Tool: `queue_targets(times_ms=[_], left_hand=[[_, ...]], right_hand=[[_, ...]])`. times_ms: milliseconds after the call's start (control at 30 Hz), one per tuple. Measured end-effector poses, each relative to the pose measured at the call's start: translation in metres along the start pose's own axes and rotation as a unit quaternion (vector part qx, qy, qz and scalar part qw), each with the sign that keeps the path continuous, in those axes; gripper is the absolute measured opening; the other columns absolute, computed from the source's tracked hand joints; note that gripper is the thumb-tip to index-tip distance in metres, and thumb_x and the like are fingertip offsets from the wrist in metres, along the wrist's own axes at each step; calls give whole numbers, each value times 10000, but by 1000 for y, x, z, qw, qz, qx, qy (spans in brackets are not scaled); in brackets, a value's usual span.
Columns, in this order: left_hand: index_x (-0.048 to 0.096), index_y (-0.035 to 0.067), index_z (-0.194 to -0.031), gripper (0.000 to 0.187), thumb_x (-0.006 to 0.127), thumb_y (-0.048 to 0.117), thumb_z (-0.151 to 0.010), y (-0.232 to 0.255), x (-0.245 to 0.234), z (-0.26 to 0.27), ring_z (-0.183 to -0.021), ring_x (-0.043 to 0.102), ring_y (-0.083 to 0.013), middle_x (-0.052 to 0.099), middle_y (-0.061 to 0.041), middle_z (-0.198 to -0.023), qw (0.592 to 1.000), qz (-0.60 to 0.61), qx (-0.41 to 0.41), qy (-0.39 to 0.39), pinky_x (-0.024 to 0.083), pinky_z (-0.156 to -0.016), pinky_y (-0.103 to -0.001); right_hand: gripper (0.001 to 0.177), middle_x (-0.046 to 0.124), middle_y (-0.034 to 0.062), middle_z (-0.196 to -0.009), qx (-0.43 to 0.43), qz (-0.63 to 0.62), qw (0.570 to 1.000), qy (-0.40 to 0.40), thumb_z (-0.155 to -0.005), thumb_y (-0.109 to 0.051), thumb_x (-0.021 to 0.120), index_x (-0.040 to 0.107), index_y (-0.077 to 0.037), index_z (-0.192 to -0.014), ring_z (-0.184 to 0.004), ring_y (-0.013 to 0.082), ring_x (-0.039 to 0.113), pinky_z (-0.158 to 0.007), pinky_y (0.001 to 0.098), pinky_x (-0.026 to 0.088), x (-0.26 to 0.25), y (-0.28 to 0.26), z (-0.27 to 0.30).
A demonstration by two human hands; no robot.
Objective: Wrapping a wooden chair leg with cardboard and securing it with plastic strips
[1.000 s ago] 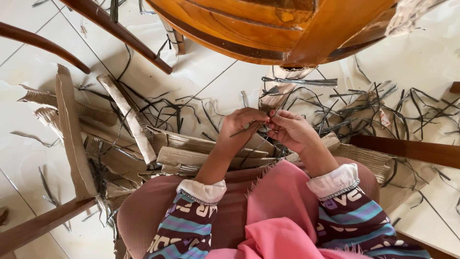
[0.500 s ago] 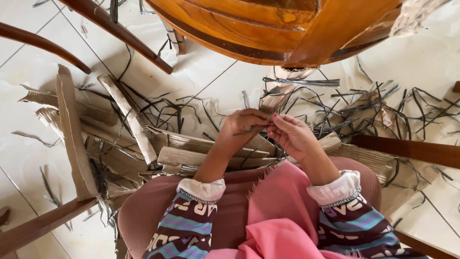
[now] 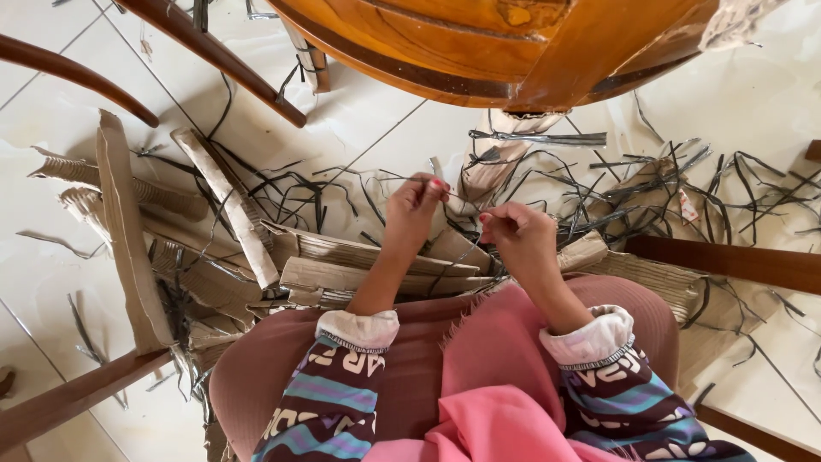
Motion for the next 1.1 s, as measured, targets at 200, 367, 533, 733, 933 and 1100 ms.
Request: queue_targets(times_ms=[200, 367, 533, 733, 933, 1100], left_hand=[[572, 128, -924, 270, 473, 311, -1097, -41, 16, -11, -697, 578, -82, 699, -54, -858, 936, 289, -197, 39, 398, -551, -167], [528, 146, -922, 274, 420, 316, -1107, -43, 24, -32, -603, 458, -38, 573, 14, -714, 912, 358, -200, 26, 373, -551, -146], [487, 147, -910, 295, 376, 331, -1111, -55, 17, -55, -553, 343, -32, 423, 48, -668, 893, 416, -170, 25, 370, -588, -153], [482, 177, -910, 282, 397, 369, -1097, -57, 11, -61, -550, 282, -30, 329, 71, -675, 888, 431, -157, 13, 381, -638, -188], [512, 180, -875, 325, 376, 366, -1104, -35, -4, -50, -512, 259, -50, 273, 90, -637, 932, 328, -152, 16, 427, -638, -226], [674, 195, -809, 197, 689, 280, -987, 28, -8, -29, -485, 555, -112, 579, 25, -532, 963, -221, 151, -35, 505, -587, -238]], right_hand=[[94, 669, 18, -1068, -366, 289, 884, -31, -987, -153, 647, 679, -135, -901, -786, 278, 693, -660, 366, 569, 28, -18, 8], [114, 653, 28, -1009, -366, 307, 873, -95, -1022, -198, 509, 611, -194, -970, -676, 383, 651, -584, 482, 535, 35, -38, 3], [142, 661, 99, -1004, -305, 383, 861, -139, -987, -163, 503, 576, -243, -1080, -604, 476, 662, -570, 586, 529, 24, -16, -5], [117, 712, 82, -1050, -271, 406, 864, -125, -1014, -179, 495, 564, -233, -1091, -644, 491, 677, -580, 609, 534, 8, -14, -12], [29, 684, 30, -856, -254, 400, 879, -61, -1052, -298, 587, 614, -295, -1041, -710, 437, 677, -639, 560, 546, 2, -32, -21], [70, 675, 28, -842, -246, 408, 878, -50, -1055, -324, 596, 614, -290, -996, -726, 428, 674, -641, 562, 544, 2, -27, -17]])
Point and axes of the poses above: each hand's wrist, its own z-axis away from the middle knuckle, its own x-axis out of the palm, y = z × x, the point moved 6 cm from there along -z, towards the middle knuckle
